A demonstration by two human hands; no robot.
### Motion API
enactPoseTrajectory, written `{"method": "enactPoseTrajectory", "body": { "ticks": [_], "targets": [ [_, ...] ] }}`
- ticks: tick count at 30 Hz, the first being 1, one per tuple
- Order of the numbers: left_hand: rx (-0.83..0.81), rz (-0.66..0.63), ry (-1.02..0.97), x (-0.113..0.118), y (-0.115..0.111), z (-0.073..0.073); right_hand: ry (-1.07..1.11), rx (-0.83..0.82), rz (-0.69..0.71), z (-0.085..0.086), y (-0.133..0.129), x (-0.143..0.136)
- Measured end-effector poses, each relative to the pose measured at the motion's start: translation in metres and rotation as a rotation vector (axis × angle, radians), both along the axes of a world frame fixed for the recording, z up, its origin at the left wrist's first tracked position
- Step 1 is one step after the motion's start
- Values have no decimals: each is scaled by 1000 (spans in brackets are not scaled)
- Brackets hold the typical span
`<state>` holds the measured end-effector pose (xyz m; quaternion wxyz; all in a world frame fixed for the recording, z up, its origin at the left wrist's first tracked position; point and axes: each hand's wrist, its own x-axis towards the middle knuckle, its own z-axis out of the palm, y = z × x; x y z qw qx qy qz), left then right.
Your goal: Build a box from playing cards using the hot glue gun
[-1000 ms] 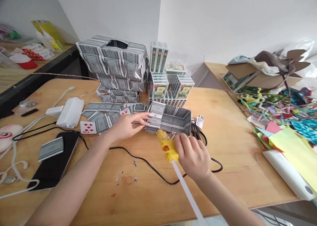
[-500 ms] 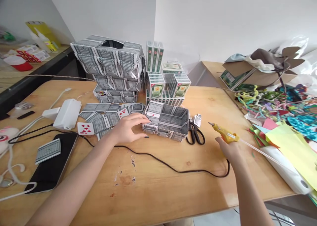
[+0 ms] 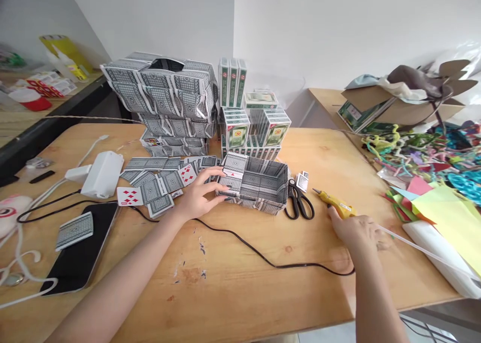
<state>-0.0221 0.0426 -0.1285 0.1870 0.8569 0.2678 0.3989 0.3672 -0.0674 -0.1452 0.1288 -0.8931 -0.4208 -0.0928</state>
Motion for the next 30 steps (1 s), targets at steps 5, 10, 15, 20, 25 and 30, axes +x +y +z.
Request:
{"method": "enactPoseTrajectory", "body": {
  "ticks": [5,10,15,20,25,30],
  "targets": [
    [2,54,1,2,-1,-4,-161,236,5,39,-3,-69],
    [-63,71,-17,2,-2,-8,-4,279,791,65,22,-162],
    [-97,86,-75,4,-3,-10,233,-79,892,62,54,-207],
    [-94,87,-95,5,-3,-11,289,-143,738,56,61,-215],
    [-91,88,-104,6,-3,-11,320,-173,672,58,59,-214],
    [-71,103,-115,8,-3,-14,360,-191,634,58,62,-213]
  ]
}}
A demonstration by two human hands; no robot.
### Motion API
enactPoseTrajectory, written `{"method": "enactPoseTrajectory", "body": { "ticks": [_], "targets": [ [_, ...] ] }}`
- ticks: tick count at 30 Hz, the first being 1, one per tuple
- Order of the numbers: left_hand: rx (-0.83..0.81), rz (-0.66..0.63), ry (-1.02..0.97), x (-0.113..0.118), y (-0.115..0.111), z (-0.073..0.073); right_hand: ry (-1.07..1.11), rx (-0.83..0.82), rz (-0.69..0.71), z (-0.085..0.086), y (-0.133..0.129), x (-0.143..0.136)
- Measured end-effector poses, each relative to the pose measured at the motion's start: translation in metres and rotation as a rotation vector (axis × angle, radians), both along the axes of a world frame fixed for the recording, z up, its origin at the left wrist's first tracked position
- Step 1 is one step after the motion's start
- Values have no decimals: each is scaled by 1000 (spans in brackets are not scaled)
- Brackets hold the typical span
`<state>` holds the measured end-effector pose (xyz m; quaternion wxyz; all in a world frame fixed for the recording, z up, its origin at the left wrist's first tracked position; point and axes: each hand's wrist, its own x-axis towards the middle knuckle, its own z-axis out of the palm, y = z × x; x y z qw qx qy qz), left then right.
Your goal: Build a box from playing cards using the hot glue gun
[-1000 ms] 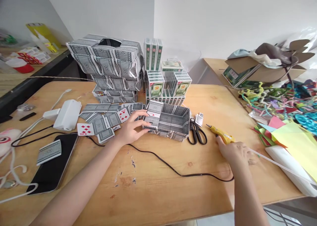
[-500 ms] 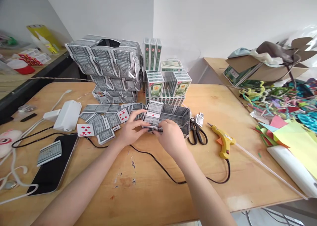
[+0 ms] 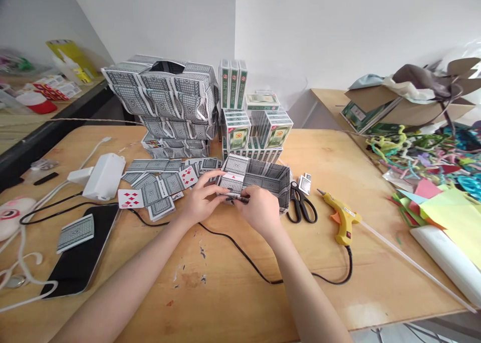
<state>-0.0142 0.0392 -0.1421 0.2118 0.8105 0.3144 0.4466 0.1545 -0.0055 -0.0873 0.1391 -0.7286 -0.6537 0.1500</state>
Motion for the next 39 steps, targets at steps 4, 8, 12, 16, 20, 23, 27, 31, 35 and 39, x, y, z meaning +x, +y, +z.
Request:
{"method": "enactPoseTrajectory", "body": {
  "ticks": [4,8,12,16,20,23,27,31,35,39],
  "targets": [
    [16,14,-21,2,0,-2,5,-1,-12,-1,1,0],
    [31,17,-31,3,-1,-3,8,2,-17,0,0,-1],
    [64,24,-16,5,-3,-3,-10,6,-18,0,0,-2],
    [76,31,-14,6,-4,-4,-29,-4,-15,1,0,-2],
    [70,40,-15,6,-4,-5,-40,6,0,1,0,-2],
    [67,42,-17,7,-4,-6,-41,9,0,1,0,-2],
    [81,33,-40,8,-4,-7,-48,9,-10,1,0,-3],
    [102,41,-66,9,-4,-9,-50,5,-26,-1,1,-3],
    [103,54,-77,10,-4,-10,-55,4,-34,-3,2,-3],
    [103,56,-76,10,-4,-10,-56,4,-42,-3,3,-3]
  ]
}}
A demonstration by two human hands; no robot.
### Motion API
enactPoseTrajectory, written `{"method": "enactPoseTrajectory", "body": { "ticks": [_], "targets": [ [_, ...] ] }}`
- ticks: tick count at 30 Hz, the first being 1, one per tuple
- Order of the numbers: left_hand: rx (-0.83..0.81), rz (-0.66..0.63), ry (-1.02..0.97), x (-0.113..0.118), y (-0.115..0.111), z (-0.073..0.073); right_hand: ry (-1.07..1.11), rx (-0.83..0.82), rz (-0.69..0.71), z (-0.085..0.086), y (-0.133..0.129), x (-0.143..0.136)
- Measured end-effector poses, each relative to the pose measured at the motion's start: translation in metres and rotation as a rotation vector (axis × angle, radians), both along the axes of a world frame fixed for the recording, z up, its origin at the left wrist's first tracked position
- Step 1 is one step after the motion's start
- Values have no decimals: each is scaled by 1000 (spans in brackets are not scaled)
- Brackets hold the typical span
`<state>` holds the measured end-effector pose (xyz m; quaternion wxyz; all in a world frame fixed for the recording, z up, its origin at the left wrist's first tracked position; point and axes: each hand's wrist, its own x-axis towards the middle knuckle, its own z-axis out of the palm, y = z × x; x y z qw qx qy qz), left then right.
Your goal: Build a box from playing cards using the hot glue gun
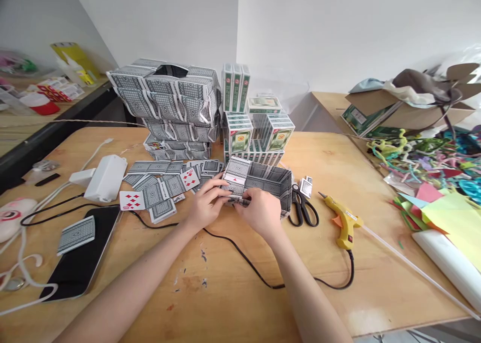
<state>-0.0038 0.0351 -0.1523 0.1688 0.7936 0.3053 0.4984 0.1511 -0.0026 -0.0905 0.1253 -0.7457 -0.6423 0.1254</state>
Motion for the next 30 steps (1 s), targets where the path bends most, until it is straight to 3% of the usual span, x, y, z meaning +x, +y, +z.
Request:
{"method": "enactPoseTrajectory", "body": {
  "ticks": [19,30],
  "targets": [
    [-24,-9,-10,1,0,-3,7,77,-4,-4,0,0],
    [-78,-28,79,-8,0,8,-10,139,76,-9,-5,4]
  ]
}}
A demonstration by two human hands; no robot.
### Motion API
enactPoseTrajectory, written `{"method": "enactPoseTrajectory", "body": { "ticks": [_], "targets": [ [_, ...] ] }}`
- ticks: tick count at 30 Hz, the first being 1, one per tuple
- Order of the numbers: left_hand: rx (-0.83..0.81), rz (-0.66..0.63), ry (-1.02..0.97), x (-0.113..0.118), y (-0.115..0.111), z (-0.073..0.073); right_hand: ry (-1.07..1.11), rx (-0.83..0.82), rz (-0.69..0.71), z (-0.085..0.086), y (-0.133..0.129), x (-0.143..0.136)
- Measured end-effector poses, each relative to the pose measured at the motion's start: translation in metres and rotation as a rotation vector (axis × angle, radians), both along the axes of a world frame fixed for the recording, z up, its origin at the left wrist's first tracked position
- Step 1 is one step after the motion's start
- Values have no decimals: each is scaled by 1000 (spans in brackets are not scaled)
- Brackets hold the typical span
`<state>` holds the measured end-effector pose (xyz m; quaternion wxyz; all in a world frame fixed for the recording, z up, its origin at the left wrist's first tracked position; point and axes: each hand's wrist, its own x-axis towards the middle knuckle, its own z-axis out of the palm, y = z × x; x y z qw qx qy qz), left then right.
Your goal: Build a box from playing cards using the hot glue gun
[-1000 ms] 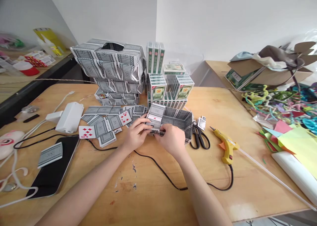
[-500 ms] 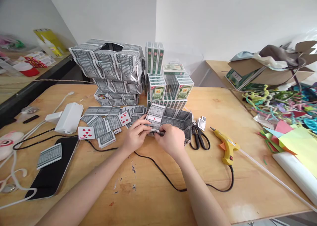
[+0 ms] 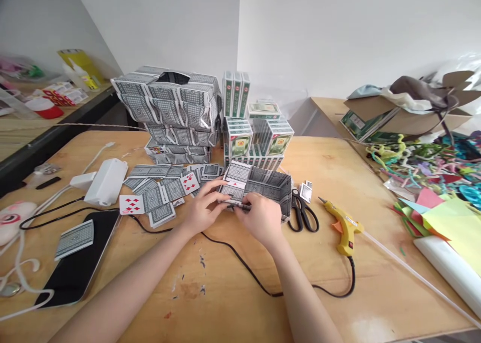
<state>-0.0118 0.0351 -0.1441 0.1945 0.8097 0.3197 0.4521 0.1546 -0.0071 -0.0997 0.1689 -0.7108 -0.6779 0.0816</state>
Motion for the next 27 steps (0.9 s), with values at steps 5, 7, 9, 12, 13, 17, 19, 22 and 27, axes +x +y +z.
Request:
{"method": "enactPoseTrajectory", "body": {
  "ticks": [5,7,9,12,13,17,19,22,27],
  "targets": [
    [-7,-16,16,-2,-1,0,114,-54,39,6,-2,5],
    [-9,-16,14,-2,-1,0,284,-147,78,10,1,12],
    [-6,-11,7,-2,-1,-1,477,-258,91,15,7,18],
    [-7,-3,-2,-2,-1,-3,719,-360,17,19,21,22],
    [-9,-2,-3,-2,-1,-4,810,-377,-14,20,27,21],
    [-11,0,-16,-3,0,-5,1223,-407,-131,17,48,12],
    [-12,-1,-12,-3,0,-5,1321,-402,-178,13,56,8],
    [-2,-11,-35,-3,1,-4,1390,-400,-211,5,63,3],
    [26,-26,-92,-1,1,-7,1456,-334,-265,-7,68,-5]
  ]
}}
